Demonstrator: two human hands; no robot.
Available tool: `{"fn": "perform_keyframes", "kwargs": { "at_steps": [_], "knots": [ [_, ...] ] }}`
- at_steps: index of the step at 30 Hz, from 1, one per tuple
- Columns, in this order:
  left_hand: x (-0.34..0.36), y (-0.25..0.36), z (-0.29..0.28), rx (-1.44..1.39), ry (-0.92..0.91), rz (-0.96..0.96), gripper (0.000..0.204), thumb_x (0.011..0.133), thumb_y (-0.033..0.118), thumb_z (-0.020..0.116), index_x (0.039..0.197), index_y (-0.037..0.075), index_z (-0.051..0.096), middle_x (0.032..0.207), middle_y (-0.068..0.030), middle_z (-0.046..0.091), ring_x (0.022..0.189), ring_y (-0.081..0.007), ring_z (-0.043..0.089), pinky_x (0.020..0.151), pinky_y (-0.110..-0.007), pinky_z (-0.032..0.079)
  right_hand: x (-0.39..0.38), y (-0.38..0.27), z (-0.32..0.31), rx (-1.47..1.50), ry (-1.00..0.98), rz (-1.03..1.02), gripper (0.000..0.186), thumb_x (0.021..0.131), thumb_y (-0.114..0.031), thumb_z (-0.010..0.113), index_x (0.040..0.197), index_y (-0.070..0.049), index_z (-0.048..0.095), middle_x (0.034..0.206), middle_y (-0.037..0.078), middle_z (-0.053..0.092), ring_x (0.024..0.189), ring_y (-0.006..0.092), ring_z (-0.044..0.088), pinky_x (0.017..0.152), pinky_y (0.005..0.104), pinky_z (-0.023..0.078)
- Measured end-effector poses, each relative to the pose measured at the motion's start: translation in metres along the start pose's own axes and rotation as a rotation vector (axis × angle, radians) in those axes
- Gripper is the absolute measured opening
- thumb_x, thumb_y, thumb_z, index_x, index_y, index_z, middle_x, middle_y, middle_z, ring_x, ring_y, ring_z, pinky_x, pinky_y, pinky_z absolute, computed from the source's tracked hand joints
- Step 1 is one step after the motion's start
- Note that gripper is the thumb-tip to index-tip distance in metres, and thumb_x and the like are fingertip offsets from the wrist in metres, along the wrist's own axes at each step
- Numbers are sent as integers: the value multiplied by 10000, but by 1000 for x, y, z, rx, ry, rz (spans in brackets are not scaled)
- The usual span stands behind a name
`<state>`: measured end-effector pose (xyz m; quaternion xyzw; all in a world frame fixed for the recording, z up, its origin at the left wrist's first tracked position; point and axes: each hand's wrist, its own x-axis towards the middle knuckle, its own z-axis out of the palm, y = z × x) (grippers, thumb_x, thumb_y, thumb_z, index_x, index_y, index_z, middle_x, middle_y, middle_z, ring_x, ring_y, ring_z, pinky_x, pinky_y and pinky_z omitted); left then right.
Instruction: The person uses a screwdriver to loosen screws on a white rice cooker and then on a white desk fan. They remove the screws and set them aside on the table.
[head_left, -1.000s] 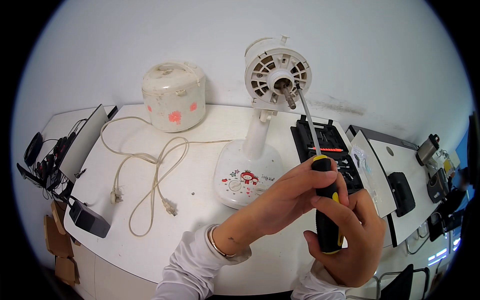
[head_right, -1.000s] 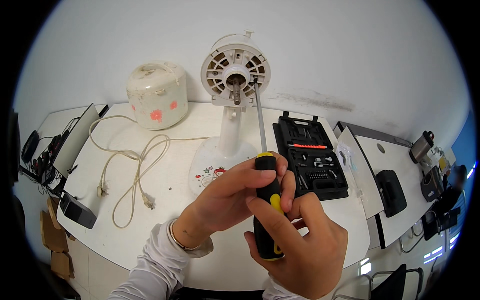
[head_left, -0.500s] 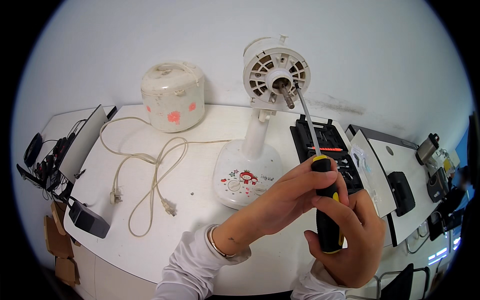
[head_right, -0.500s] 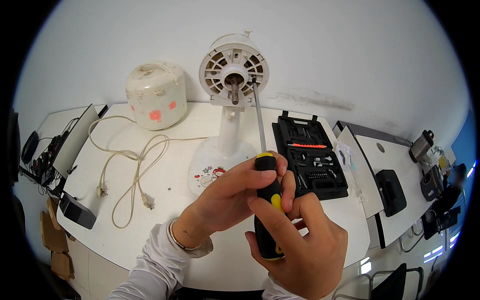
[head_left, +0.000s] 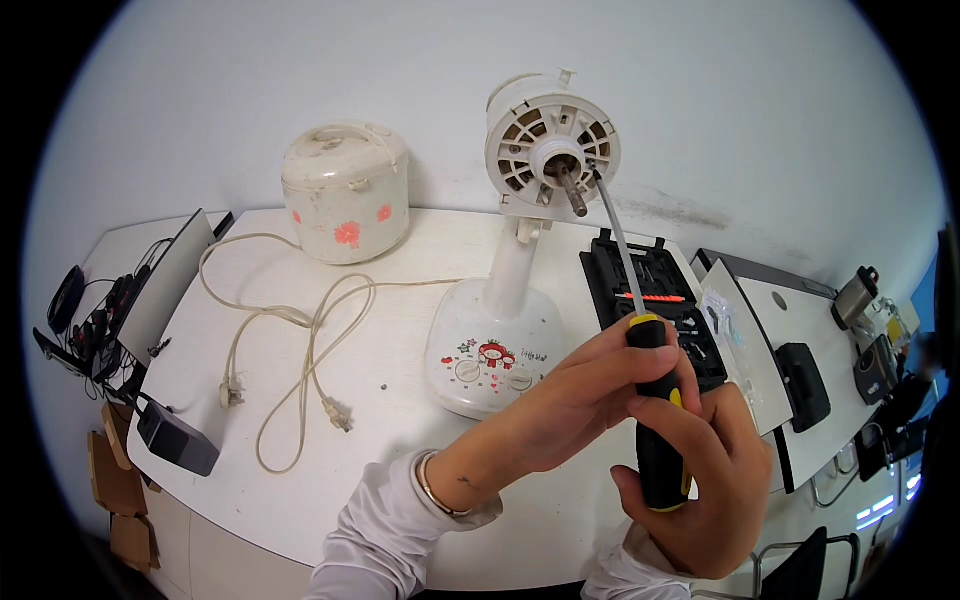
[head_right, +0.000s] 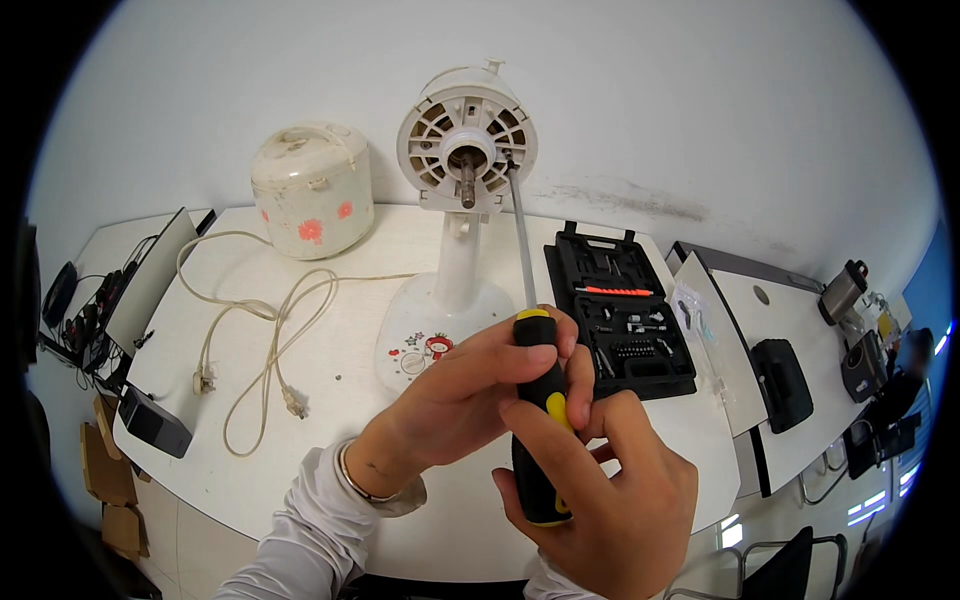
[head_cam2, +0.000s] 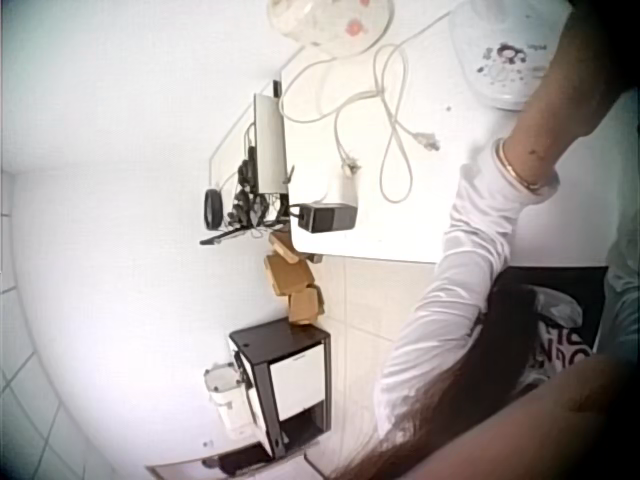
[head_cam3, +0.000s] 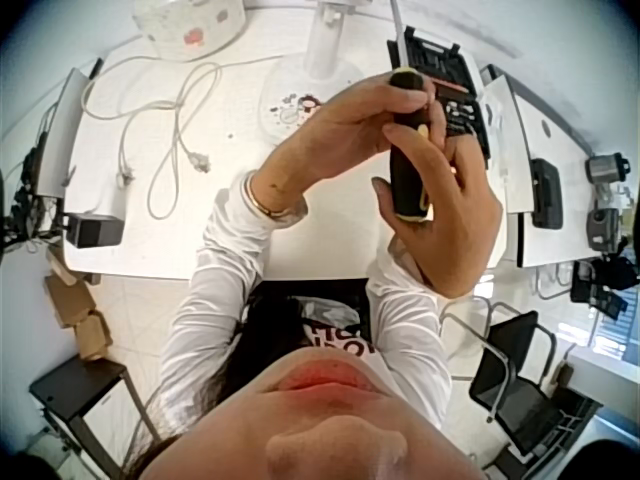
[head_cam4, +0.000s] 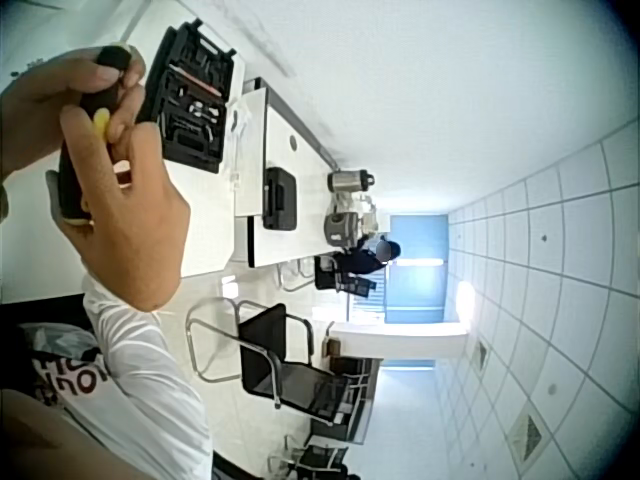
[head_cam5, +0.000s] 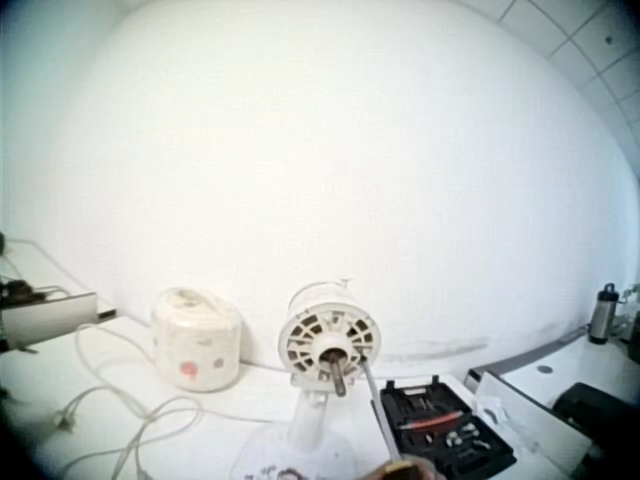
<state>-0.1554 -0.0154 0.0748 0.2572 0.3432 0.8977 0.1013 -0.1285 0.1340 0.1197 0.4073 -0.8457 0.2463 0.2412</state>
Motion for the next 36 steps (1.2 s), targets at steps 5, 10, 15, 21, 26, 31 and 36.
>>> {"fn": "perform_keyframes", "kwargs": {
  "at_steps": [5,10,15,21,26,31,36],
  "knots": [
    [2,3,0,31,-5,10,190,907,229,419,1034,88,425,893,-111,553,853,-207,533,784,-322,416,1,0,0,5,19,-15,552,425,-78,767,957,-125,628,741,67,433,560,202,484,467,277,397],
    [0,1,-4,22,-2,21,183,907,225,421,1033,92,429,891,-113,553,845,-206,532,776,-321,419,1,0,3,1,3,-6,557,419,-74,767,956,-125,629,740,66,430,557,198,485,463,274,397],
    [1,0,-1,6,-4,13,180,909,222,421,1029,88,427,889,-113,552,844,-198,528,770,-315,422,0,-1,1,-25,6,18,562,411,-76,769,953,-129,628,734,62,423,547,198,481,455,278,392],
    [2,0,1,29,1,26,185,911,224,421,1027,81,424,890,-116,554,852,-191,528,772,-310,422,-1,-1,1,-39,14,13,580,408,-79,773,964,-131,616,732,62,426,550,203,490,458,282,391],
    [2,2,2,86,23,22,178,924,226,427,1031,84,416,894,-112,556,862,-177,532,773,-302,422,1,1,1,-6,26,-17,604,396,-89,791,968,-122,600,730,70,471,558,216,507,476,291,396],
    [3,1,0,150,22,32,186,943,248,437,1029,86,410,906,-92,557,879,-147,528,760,-274,417,3,2,1,18,5,-14,600,387,-81,808,945,-93,588,743,78,564,605,229,563,513,292,431],
    [0,0,0,238,67,30,202,951,267,427,1039,85,414,938,-70,554,922,-123,515,792,-261,403,1,3,3,109,-32,6,574,453,-38,793,971,-53,547,784,91,620,643,224,626,579,275,478]
  ]
}}
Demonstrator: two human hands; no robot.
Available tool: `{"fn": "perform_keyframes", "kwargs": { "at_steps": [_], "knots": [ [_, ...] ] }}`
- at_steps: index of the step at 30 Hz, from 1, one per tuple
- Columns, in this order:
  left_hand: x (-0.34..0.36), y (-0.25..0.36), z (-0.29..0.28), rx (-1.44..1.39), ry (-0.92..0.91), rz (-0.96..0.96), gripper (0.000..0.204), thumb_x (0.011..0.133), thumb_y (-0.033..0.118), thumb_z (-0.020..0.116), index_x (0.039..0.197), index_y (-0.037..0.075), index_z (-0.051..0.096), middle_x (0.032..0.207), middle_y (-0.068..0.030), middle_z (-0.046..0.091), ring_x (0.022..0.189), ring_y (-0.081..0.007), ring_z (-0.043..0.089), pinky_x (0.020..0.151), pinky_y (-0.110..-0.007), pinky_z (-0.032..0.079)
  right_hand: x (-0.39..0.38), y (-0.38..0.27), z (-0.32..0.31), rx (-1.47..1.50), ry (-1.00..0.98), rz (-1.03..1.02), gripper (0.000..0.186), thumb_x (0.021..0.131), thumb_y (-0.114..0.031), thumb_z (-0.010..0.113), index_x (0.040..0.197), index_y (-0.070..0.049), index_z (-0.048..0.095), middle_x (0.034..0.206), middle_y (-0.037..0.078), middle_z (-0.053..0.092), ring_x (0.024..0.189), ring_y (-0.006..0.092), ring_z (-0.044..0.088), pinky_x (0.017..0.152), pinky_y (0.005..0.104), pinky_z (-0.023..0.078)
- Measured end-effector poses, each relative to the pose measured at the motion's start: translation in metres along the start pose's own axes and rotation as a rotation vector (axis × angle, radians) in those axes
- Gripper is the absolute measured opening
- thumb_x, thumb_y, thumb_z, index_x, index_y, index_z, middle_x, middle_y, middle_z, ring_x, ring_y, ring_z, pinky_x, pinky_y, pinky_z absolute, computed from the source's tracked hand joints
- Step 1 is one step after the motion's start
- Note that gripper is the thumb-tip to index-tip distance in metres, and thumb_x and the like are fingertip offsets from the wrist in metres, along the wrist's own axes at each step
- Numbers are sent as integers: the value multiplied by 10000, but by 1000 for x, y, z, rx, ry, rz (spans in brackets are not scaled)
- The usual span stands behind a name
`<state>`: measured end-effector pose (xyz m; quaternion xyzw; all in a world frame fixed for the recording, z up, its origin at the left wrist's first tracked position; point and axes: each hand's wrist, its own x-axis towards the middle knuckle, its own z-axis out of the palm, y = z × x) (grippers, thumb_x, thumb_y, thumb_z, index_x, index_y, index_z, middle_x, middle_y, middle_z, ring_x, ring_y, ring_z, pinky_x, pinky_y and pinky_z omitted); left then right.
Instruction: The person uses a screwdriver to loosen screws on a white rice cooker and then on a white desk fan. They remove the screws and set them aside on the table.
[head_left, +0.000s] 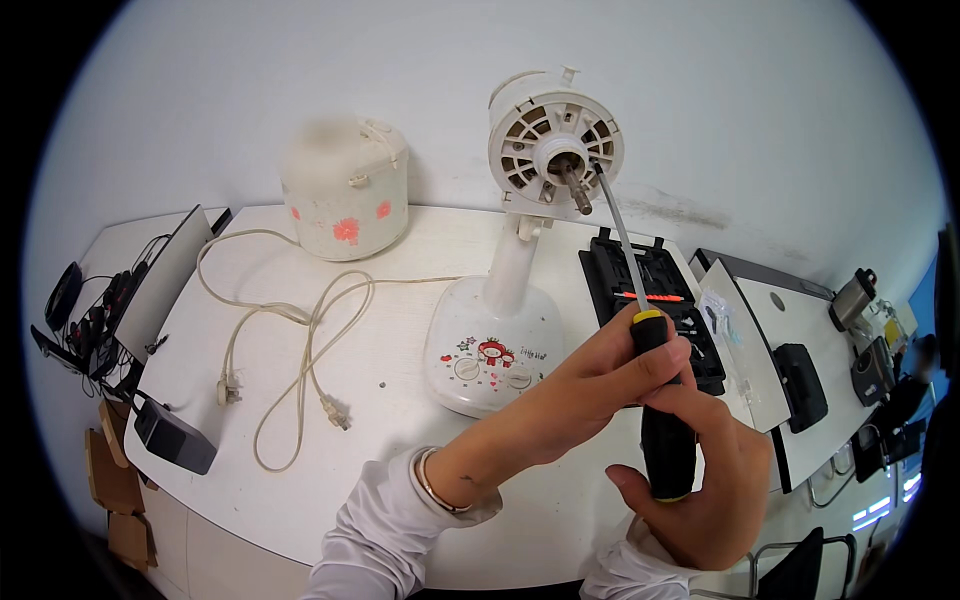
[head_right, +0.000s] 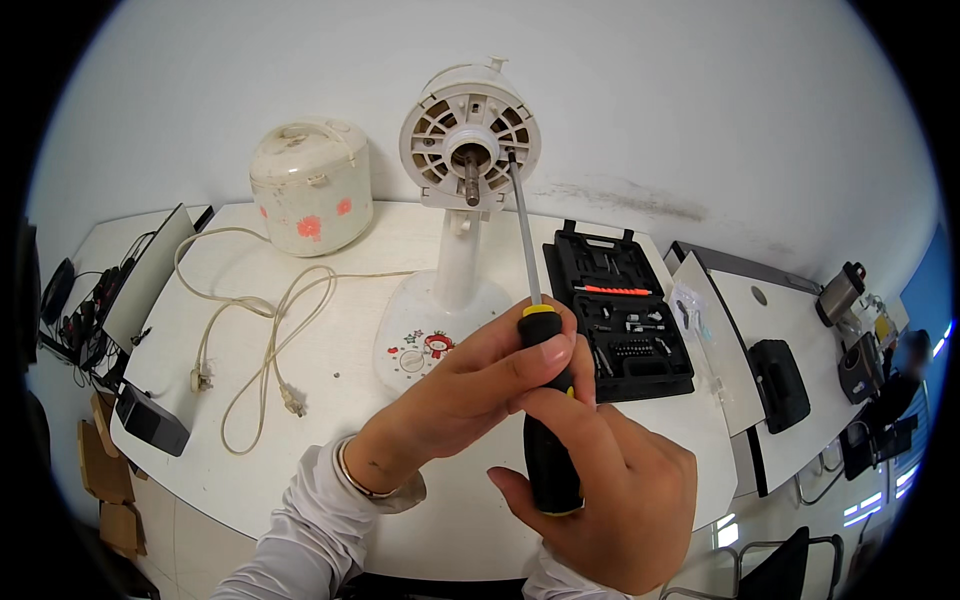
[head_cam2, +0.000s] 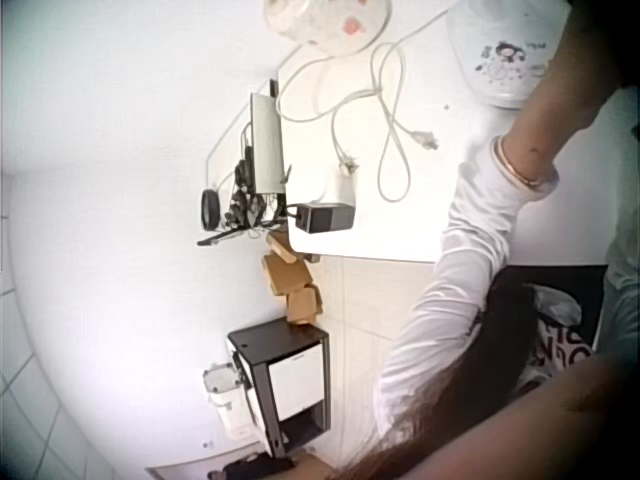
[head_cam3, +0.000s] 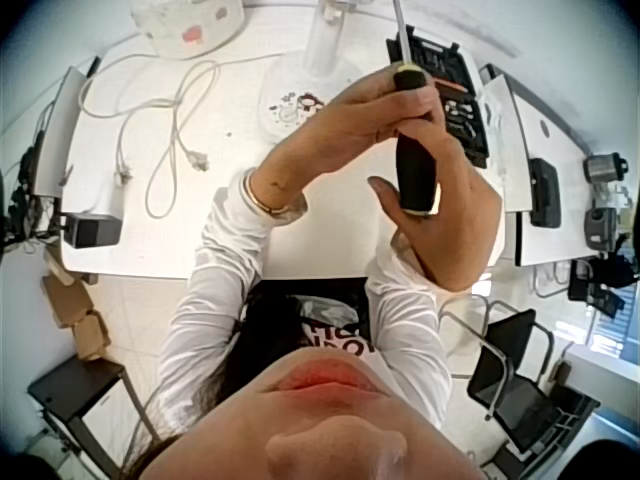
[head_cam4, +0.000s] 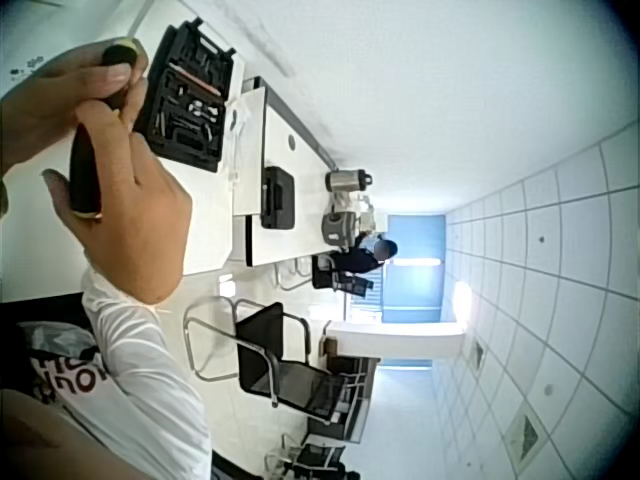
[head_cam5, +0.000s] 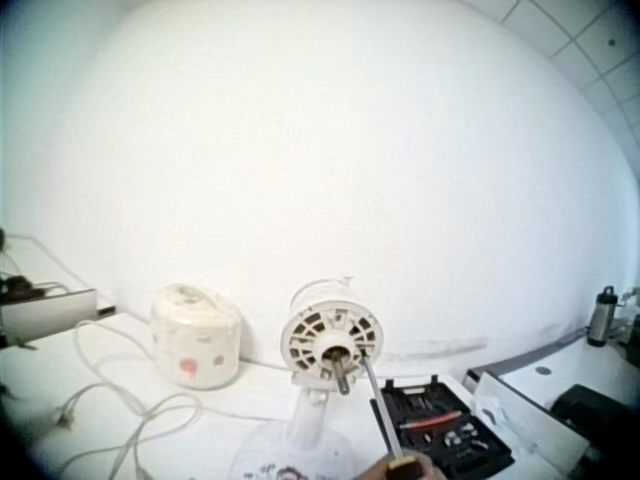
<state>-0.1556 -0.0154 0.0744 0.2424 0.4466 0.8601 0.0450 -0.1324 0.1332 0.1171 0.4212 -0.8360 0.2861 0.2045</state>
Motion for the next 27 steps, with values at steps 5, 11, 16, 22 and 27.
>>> {"fn": "perform_keyframes", "kwargs": {
  "at_steps": [5,11,16,22,27],
  "knots": [
    [3,2,2,107,41,-29,277,961,299,382,1133,85,422,1032,-39,536,1007,-116,481,865,-292,370,-7,14,-6,17,6,72,554,595,-27,695,1100,-45,470,752,111,630,577,226,622,531,274,470],
    [6,6,-6,149,135,60,370,927,284,407,1241,88,390,1200,-64,496,1102,-145,447,938,-350,336,-4,14,-11,7,-11,136,608,670,-110,651,1219,-19,405,729,122,629,498,273,598,451,309,450],
    [12,8,-11,91,359,249,572,876,262,447,1379,96,232,1383,-129,351,1243,-239,378,986,-387,306,-6,19,-18,77,-29,184,594,715,-119,613,1254,-20,383,700,136,621,495,262,595,457,303,445],
    [4,21,-15,44,270,466,703,867,304,415,1440,115,55,1464,-131,200,1304,-268,291,1014,-400,273,-6,36,-22,258,-37,236,555,750,-158,586,1257,-37,397,693,148,619,489,242,585,474,272,428],
    [4,20,-19,6,210,465,710,854,279,396,1445,103,47,1487,-104,153,1323,-221,242,1026,-385,254,-3,53,-28,301,-7,203,526,745,-151,571,1239,-37,435,719,145,605,510,187,562,516,249,422]
  ]
}}
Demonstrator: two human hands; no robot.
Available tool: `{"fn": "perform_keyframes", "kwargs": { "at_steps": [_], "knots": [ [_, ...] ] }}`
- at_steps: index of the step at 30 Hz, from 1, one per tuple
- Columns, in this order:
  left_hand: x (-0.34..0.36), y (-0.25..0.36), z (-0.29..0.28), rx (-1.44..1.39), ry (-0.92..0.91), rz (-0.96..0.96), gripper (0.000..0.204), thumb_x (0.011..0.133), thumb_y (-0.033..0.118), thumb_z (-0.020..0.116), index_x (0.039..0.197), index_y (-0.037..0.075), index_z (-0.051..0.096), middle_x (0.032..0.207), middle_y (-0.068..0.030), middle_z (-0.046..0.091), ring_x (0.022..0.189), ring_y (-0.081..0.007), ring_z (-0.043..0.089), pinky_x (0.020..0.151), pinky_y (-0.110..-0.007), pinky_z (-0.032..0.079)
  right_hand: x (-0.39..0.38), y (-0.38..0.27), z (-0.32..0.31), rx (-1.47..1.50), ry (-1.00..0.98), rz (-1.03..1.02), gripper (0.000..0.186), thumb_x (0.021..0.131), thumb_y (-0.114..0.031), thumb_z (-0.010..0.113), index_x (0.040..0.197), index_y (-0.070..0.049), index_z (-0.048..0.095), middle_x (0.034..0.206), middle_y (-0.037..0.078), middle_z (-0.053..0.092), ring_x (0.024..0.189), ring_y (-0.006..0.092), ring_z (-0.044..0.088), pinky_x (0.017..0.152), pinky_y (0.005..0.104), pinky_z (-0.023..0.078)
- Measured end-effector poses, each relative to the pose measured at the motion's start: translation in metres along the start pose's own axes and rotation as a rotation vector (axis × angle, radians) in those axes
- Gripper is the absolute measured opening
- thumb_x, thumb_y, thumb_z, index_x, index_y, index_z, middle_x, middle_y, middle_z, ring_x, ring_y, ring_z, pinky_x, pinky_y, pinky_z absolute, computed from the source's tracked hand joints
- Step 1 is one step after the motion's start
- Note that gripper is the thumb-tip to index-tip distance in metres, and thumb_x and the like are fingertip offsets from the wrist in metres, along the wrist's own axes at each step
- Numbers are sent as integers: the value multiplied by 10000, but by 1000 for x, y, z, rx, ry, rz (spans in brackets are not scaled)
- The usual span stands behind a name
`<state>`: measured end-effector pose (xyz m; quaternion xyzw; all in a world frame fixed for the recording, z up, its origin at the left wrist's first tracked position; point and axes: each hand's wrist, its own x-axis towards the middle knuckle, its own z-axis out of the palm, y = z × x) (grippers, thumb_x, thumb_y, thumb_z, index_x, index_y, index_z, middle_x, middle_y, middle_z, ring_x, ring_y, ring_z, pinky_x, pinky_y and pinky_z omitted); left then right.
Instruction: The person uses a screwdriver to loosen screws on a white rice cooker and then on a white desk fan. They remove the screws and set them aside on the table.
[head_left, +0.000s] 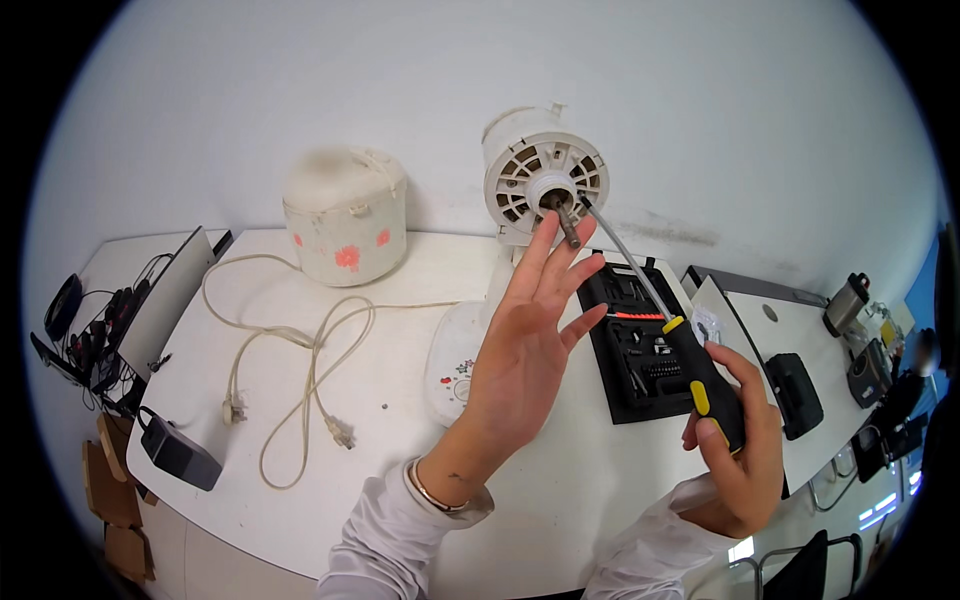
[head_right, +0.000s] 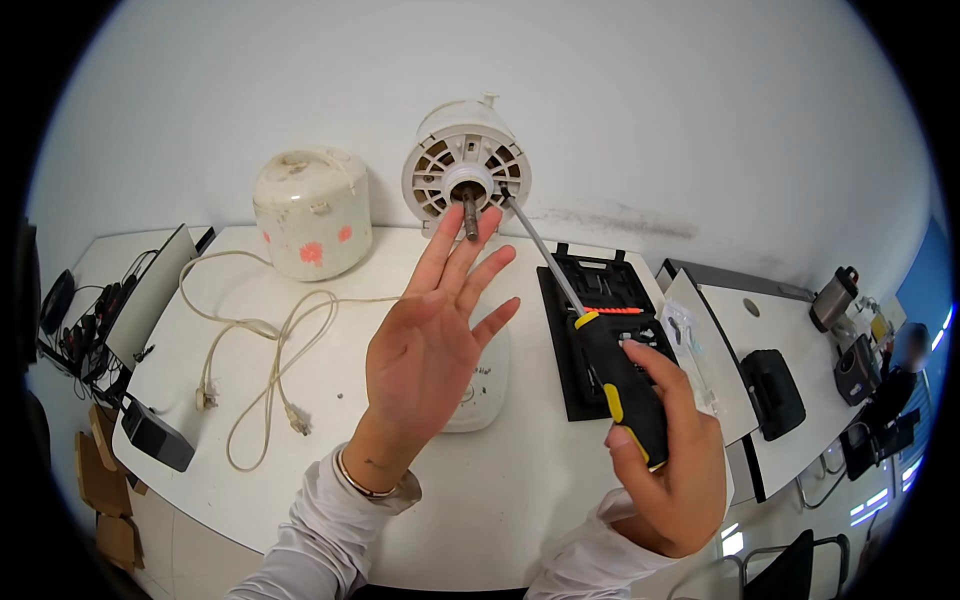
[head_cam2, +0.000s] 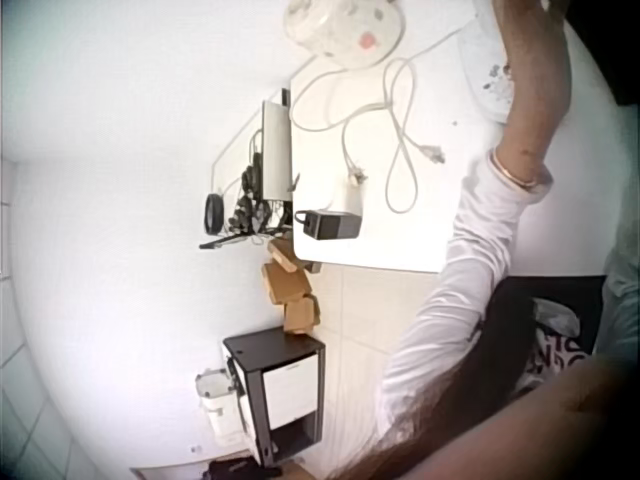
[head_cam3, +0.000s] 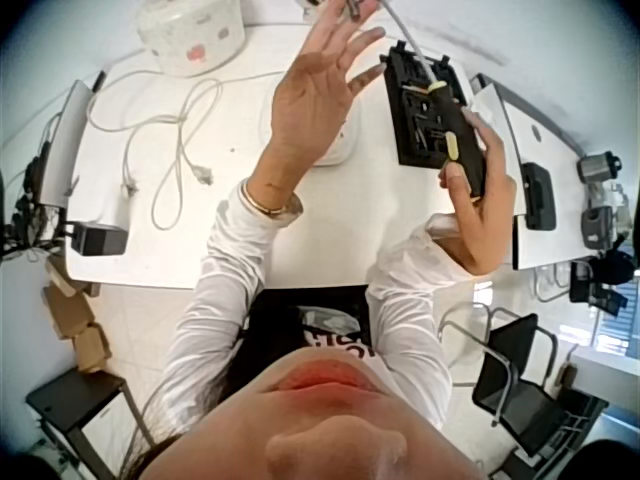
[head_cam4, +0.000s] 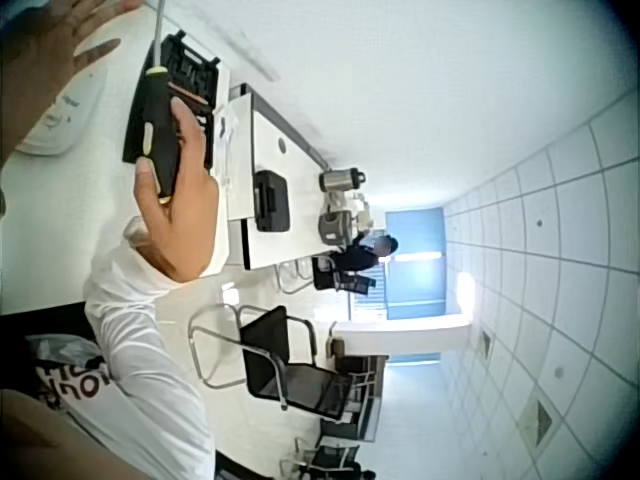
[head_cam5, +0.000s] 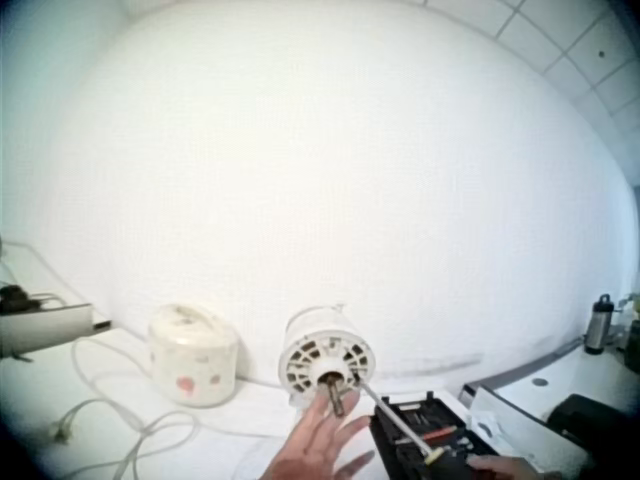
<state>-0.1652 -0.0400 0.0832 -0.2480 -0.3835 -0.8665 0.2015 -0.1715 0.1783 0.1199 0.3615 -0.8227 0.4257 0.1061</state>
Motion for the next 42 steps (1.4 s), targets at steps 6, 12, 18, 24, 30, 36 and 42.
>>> {"fn": "perform_keyframes", "kwargs": {
  "at_steps": [6,12,18,24,30,36,42],
  "knots": [
    [-1,3,2,103,30,-1,711,848,274,401,1443,83,62,1490,-99,146,1308,-198,255,1029,-370,247,5,6,-3,99,-16,51,519,735,-155,528,1231,-23,453,703,126,596,530,139,559,520,232,412],
    [0,0,3,104,8,9,725,841,284,406,1443,77,59,1490,-101,145,1305,-193,255,1026,-360,252,6,6,-5,200,10,59,527,753,-225,497,1210,34,460,738,112,588,526,128,534,499,229,393],
    [-2,2,1,121,28,2,735,836,290,413,1443,73,59,1490,-99,145,1303,-185,257,1023,-356,261,10,18,-2,295,2,67,586,741,-276,496,1201,86,457,802,125,581,527,141,517,504,242,416],
    [-2,1,1,123,25,9,744,834,302,423,1442,71,61,1487,-102,152,1302,-185,258,1019,-352,268,14,40,-6,404,-25,31,608,755,-282,509,1220,102,433,732,128,568,532,158,526,521,256,436],
    [-3,1,2,152,44,12,757,828,330,434,1441,73,72,1482,-103,166,1295,-185,262,1022,-349,263,18,52,-6,439,-38,-9,632,771,-312,532,1227,110,418,673,126,552,529,159,536,521,257,442],
    [-3,1,1,143,39,16,757,831,338,436,1441,75,74,1482,-103,166,1294,-186,263,1023,-346,264,17,50,-6,429,-30,-7,637,776,-320,534,1228,113,417,765,128,572,534,156,540,523,258,448],
    [-2,-2,0,141,27,31,755,836,342,434,1440,69,72,1482,-108,164,1292,-184,266,1023,-344,266,15,46,-11,463,-52,-5,551,778,-204,514,1244,77,424,781,127,577,605,143,546,591,246,431]
  ]
}}
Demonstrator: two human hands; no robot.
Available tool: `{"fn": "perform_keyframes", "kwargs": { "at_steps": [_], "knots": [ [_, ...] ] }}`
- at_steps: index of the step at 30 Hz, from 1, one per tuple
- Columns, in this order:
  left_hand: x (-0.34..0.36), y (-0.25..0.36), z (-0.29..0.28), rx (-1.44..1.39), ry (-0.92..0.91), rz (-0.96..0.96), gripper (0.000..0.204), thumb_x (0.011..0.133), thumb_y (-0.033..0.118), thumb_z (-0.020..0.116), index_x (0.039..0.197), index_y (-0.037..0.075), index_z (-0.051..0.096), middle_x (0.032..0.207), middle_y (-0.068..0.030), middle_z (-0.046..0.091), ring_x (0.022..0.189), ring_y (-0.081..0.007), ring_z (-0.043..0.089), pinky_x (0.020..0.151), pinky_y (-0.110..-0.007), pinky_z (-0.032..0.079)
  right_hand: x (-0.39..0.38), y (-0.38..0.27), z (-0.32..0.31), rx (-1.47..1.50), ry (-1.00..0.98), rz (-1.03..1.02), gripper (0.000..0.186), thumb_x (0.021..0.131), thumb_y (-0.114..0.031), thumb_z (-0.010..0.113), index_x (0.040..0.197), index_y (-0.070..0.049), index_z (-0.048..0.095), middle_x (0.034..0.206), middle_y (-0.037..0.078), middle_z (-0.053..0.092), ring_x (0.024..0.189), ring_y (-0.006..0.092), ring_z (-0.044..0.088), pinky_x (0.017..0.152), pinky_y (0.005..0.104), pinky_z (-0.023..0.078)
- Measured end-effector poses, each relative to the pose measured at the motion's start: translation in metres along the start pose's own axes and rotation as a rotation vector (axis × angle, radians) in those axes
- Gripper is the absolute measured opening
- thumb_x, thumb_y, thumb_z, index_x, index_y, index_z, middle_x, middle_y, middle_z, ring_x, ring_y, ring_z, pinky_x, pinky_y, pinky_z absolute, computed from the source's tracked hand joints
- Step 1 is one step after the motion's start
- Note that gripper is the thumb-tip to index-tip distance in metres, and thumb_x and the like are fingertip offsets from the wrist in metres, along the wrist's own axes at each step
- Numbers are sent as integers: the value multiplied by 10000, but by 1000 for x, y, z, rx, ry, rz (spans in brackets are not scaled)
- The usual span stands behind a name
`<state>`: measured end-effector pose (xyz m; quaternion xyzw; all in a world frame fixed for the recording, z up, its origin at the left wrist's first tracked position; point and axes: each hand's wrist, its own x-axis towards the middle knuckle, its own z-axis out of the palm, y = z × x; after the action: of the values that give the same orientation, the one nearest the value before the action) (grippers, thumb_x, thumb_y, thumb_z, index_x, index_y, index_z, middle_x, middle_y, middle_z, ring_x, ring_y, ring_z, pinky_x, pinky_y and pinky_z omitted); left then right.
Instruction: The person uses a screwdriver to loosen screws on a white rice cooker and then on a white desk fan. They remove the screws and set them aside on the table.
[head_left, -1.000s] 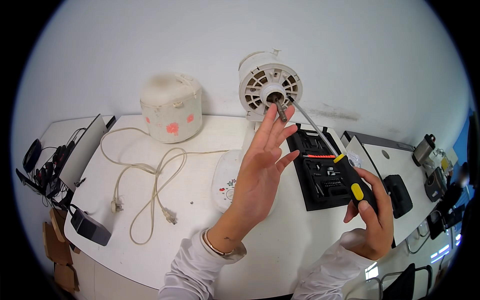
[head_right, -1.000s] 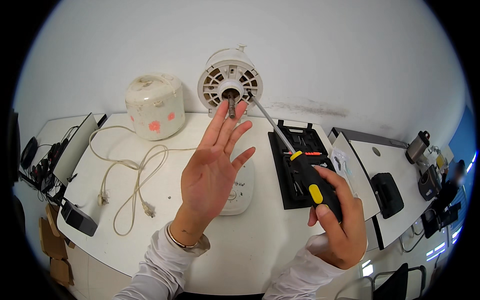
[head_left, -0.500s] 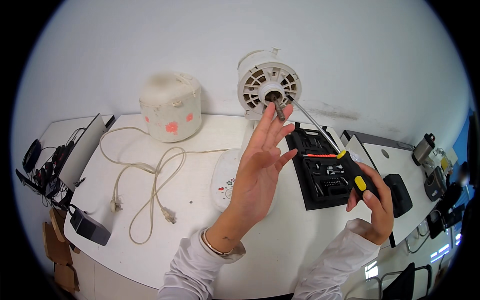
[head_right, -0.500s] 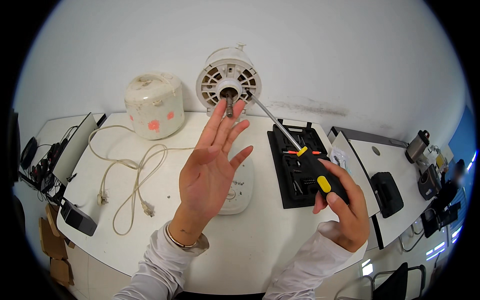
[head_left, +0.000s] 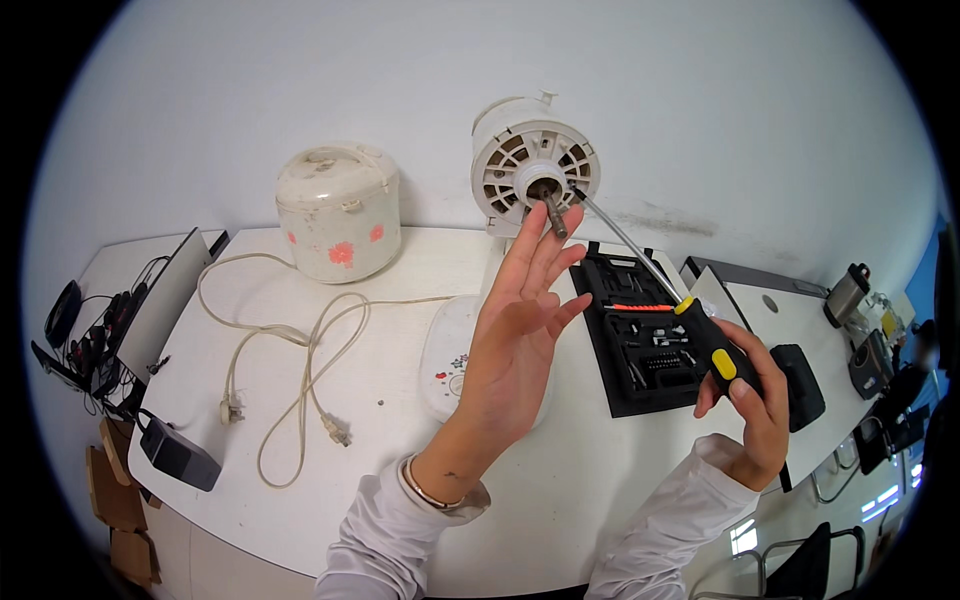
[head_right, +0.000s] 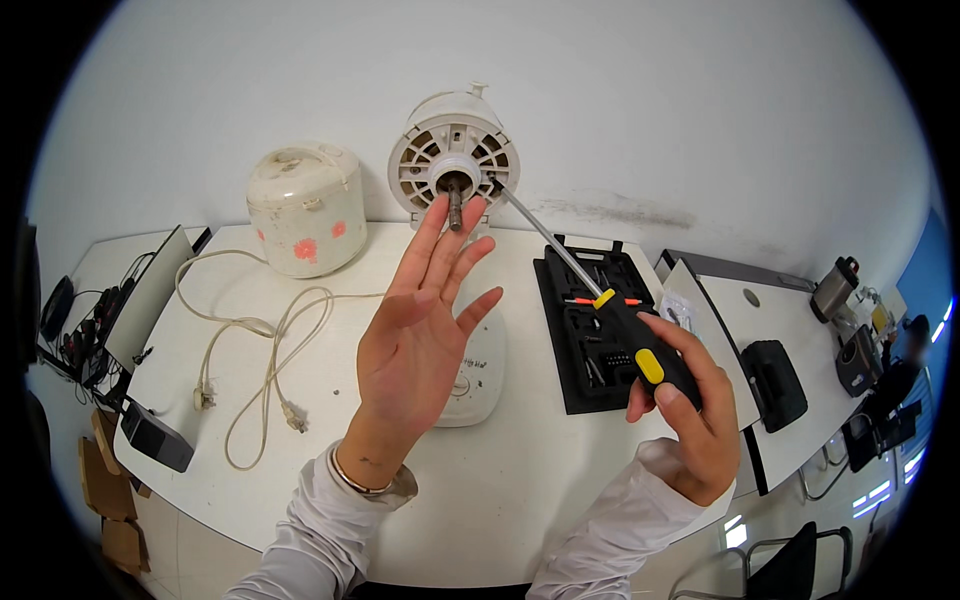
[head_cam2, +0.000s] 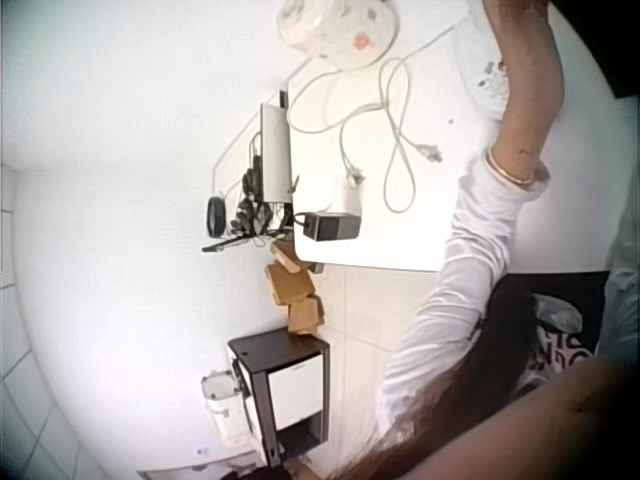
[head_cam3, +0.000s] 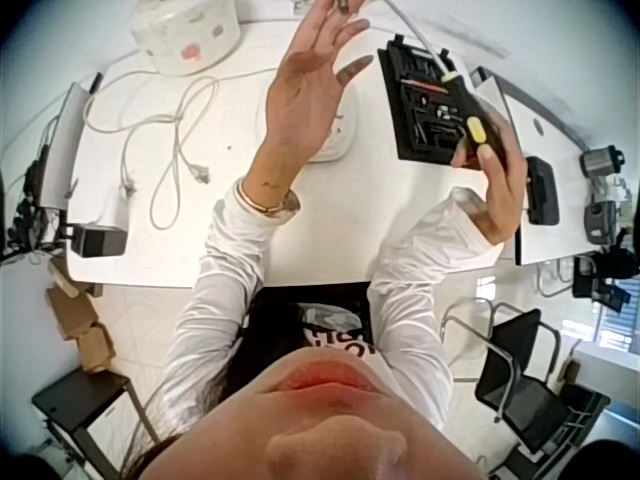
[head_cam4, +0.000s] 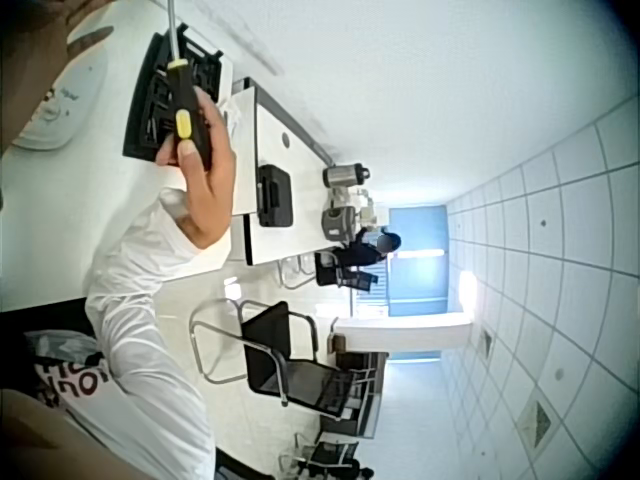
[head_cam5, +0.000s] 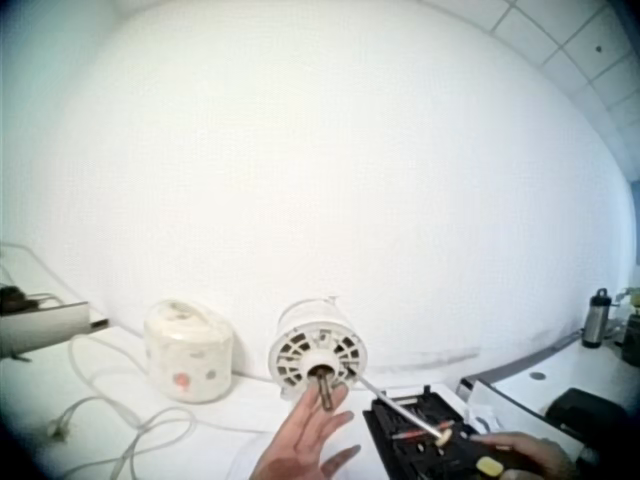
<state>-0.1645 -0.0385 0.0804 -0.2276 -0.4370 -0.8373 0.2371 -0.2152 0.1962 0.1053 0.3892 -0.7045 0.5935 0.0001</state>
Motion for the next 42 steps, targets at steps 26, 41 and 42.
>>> {"fn": "perform_keyframes", "kwargs": {
  "at_steps": [26,41,42],
  "knots": [
    [0,0,-1,72,14,-10,762,838,364,428,1441,68,68,1478,-111,176,1269,-182,281,1012,-353,256,-13,-42,65,-761,410,-313,373,605,36,658,964,3,559,797,144,575,617,202,575,553,240,436],
    [-22,-29,26,-340,-78,-581,351,911,437,473,1024,109,528,959,-1,586,884,-71,545,743,-238,413,-17,-51,82,-890,273,-227,298,656,-77,641,953,-63,625,917,102,352,784,218,423,677,304,366],
    [-26,-29,28,-402,-114,-585,343,920,432,460,1015,110,533,934,3,592,863,-71,554,735,-233,418,-17,-52,87,-908,269,-242,294,670,-90,631,962,-64,626,914,105,347,801,221,414,689,310,366]
  ]
}}
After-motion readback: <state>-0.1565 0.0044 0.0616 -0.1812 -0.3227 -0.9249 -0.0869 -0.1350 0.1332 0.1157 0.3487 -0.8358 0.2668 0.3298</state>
